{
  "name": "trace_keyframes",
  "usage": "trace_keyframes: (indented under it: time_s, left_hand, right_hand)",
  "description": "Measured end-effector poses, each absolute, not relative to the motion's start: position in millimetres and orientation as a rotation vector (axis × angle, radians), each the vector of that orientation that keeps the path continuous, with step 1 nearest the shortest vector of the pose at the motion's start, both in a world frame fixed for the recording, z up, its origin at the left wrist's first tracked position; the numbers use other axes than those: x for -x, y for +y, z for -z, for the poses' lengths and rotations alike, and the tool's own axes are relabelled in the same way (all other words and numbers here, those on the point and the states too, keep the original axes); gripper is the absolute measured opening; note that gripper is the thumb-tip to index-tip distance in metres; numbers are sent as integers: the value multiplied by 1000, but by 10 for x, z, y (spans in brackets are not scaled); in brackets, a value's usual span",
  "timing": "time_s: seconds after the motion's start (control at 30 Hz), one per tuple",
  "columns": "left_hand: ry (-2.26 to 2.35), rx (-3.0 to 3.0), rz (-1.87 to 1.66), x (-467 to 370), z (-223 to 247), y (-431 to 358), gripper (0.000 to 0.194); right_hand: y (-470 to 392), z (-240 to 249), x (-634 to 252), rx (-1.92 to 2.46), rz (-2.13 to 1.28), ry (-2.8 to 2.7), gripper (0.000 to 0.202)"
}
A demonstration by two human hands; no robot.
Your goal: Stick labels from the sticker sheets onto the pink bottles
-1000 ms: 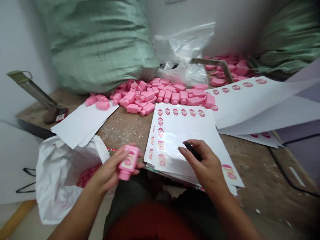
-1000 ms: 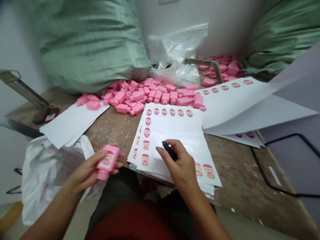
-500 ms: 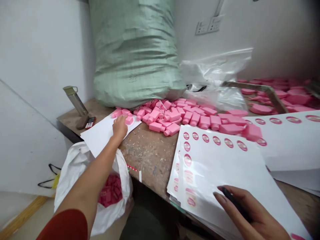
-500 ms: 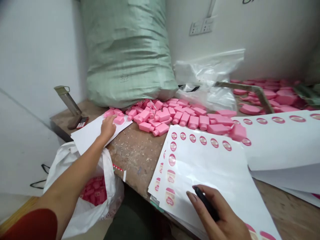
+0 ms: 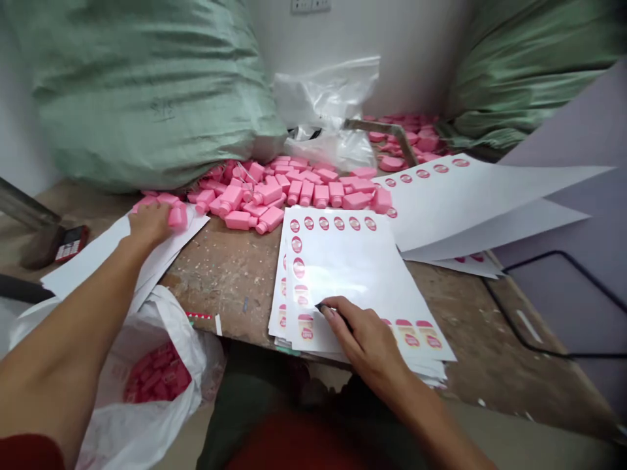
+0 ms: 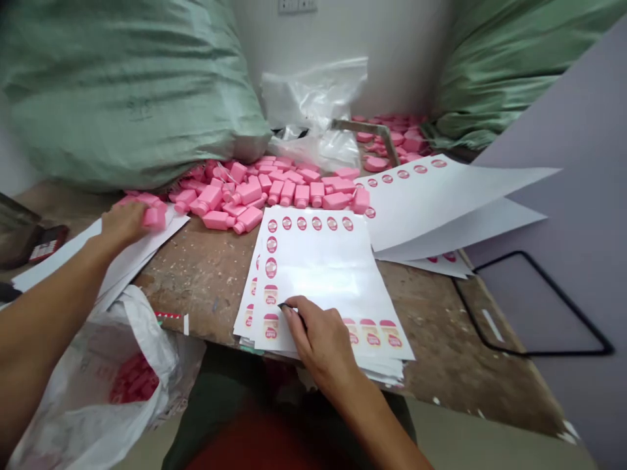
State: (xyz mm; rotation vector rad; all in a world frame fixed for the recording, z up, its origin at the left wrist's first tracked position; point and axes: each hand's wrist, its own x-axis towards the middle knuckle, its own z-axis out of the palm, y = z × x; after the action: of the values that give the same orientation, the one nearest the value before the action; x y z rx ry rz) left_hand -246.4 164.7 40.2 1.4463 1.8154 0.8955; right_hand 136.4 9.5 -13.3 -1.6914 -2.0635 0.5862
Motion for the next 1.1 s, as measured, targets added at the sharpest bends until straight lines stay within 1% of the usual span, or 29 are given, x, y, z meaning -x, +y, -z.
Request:
trace_keyframes:
  time_s: [0.1, 0.13, 0.17, 0.27, 0.33, 0.4, 0.5, 0.6, 0.7, 0.8, 1.0, 1.1]
  left_hand:
    - [1762, -1317, -1032, 2199, -494, 1382, 46]
    - [1711, -1272, -1059, 2065, -476, 1279, 48]
    - [1654, -1238, -1072, 1913, -437, 1166, 45]
    - [1362, -1002, -1078, 1396, -246, 788, 29]
    - [1059, -643, -1061, 1063, -119, 559, 27]
    - [883, -392, -1040, 787, -26, 397, 26]
    - [866, -318, -1025, 515, 46, 297, 24]
    - [871, -308, -1025, 388, 85, 299, 28]
    - [888, -254, -1049, 344, 124, 318, 35]
    - [879, -204, -1072, 335, 158, 320, 36]
    - [869, -202, -1080, 339, 183, 310, 46]
    - [881, -195, -1077, 343, 180, 310, 48]
  right_hand:
    - [66, 161, -1401, 1683, -523, -2095, 27]
    - [60, 176, -1411, 1695, -501, -2107, 26]
    - [56, 191, -1419, 1709, -478, -2124, 24]
    - [44, 225, -1421, 1743, -423, -2196, 21]
    - [36, 231, -1411, 1750, -407, -2238, 19]
    - [32, 229, -1401, 1754, -389, -2256, 17]
    - [36, 231, -1397, 1736, -351, -2261, 16]
    - [45, 245, -1399, 1711, -327, -2241, 16]
    - [53, 256, -1397, 1730, -333, -2224, 17]
    - [64, 252, -1389, 1755, -339, -2228, 18]
    - [98, 237, -1379, 1711, -307, -2259, 19]
    - [111, 226, -1365, 1724, -300, -2258, 18]
